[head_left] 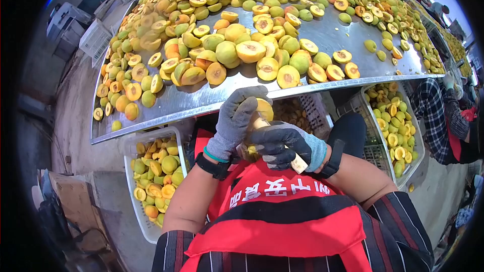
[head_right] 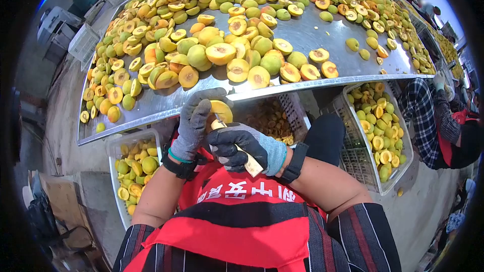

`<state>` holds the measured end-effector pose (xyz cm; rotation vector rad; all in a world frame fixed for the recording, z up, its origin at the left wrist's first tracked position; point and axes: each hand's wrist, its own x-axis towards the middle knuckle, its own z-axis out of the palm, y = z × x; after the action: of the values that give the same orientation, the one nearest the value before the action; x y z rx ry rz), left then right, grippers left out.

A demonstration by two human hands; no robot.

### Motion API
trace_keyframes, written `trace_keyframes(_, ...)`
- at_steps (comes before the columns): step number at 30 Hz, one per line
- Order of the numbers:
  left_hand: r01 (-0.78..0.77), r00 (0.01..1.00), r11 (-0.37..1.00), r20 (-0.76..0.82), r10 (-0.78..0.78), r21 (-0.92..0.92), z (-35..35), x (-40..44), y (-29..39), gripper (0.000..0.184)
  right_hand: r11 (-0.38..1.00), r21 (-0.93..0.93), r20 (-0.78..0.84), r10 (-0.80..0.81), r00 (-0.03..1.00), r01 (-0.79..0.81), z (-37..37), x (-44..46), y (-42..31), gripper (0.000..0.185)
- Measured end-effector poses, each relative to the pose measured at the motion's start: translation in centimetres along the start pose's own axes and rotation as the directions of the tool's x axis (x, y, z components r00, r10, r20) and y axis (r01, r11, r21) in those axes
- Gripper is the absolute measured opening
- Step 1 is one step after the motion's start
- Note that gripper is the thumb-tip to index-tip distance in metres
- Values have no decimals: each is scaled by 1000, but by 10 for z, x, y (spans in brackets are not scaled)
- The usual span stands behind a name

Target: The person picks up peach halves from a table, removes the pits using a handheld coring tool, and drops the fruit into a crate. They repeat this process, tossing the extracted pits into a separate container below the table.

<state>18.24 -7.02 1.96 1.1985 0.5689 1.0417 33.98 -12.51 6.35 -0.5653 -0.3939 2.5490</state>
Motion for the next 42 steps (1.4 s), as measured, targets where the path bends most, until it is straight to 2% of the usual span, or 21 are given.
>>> trace_keyframes(2, 5, 1000, 999, 17, -4, -32, 2, -4, 1, 37, 1000, 22, 1, 12, 1000, -12, -1, -1, 1, 21)
trace_keyframes(5, -30, 994, 999, -106, 34, 36, 14, -10, 5, 42, 979, 206, -20, 1, 1000, 3, -6, -3, 4, 22)
trace_keyframes(8, -108, 991, 972, -58, 122, 207, 11, -9, 8, 48, 945, 321, 246, -24, 969, -58, -10, 2, 7, 24)
trace_keyframes(12, -92, 989, 975, -100, 114, 203, 10, -10, 6, 47, 957, 287, 111, 1, 994, -33, -4, 4, 7, 18)
trace_keyframes(15, -70, 987, 969, -122, 102, 237, 7, -11, 1, 47, 994, 96, 91, 34, 995, -43, 5, 6, 4, 17)
trace_keyframes(16, -68, 987, 970, -126, 100, 233, 4, -9, -2, 46, 988, -145, -52, -66, 996, 58, 9, 6, 8, 17)
trace_keyframes(17, -67, 987, 971, -129, 99, 228, 3, -8, -3, 46, 913, -389, -164, -196, 967, 119, 12, 7, 10, 17)
trace_keyframes(19, -54, 983, 987, -168, 79, 148, 6, -8, 1, 46, 900, -424, -195, -201, 960, 102, 14, 10, 8, 19)
trace_keyframes(21, -79, 981, 952, -148, 127, 296, 6, -6, 6, 46, 700, -713, -208, -265, 942, 40, 19, 13, 6, 20)
trace_keyframes(23, -56, 985, 964, -146, 97, 261, 5, -8, 5, 45, 719, -693, -202, -258, 945, 48, 19, 14, 1, 22)
trace_keyframes(25, -33, 987, 973, -146, 68, 228, 4, -8, 2, 44, 539, -842, -221, -293, 930, -30, 16, 17, 3, 23)
trace_keyframes(26, -21, 989, 974, -139, 54, 225, 4, -8, 1, 43, 539, -841, -222, -289, 931, -33, 18, 17, 3, 23)
trace_keyframes(28, -10, 990, 975, -136, 41, 222, 0, -6, -3, 42, 602, -779, -379, -227, 897, -176, 26, 16, 0, 22)
trace_keyframes(29, -34, 994, 967, -92, 59, 251, -4, -4, -5, 42, 601, -779, -379, -224, 898, -179, 26, 14, 0, 22)
trace_keyframes(31, -59, 996, 959, -48, 76, 278, -5, -5, -5, 42, 752, -655, -343, -204, 917, -78, 24, 8, 0, 23)
trace_keyframes(32, 7, 999, 988, -35, -2, 152, -3, -7, -2, 42, 803, -595, -223, -188, 957, 19, 17, 4, 1, 21)
trace_keyframes(33, 76, 997, 997, -12, -76, 25, -1, -7, 1, 43, 802, -597, -222, -187, 957, 18, 17, 1, 1, 21)
trace_keyframes(35, 76, 997, 997, -12, -76, 29, 2, -10, 5, 43, 985, -174, -154, -44, 987, 17, 17, -4, 2, 18)
trace_keyframes(37, 74, 997, 997, -12, -73, 36, 5, -10, 7, 43, 995, -91, -133, 15, 991, -27, 17, -8, -1, 14)
trace_keyframes(39, 38, 999, 999, -16, -38, 11, 8, -10, 7, 43, 996, 72, 39, 47, 998, -50, 5, -8, 0, 19)
trace_keyframes(42, 32, 999, 998, 5, -31, -52, 7, -9, 0, 44, 990, 132, 90, 35, 995, -47, -3, -7, 4, 19)
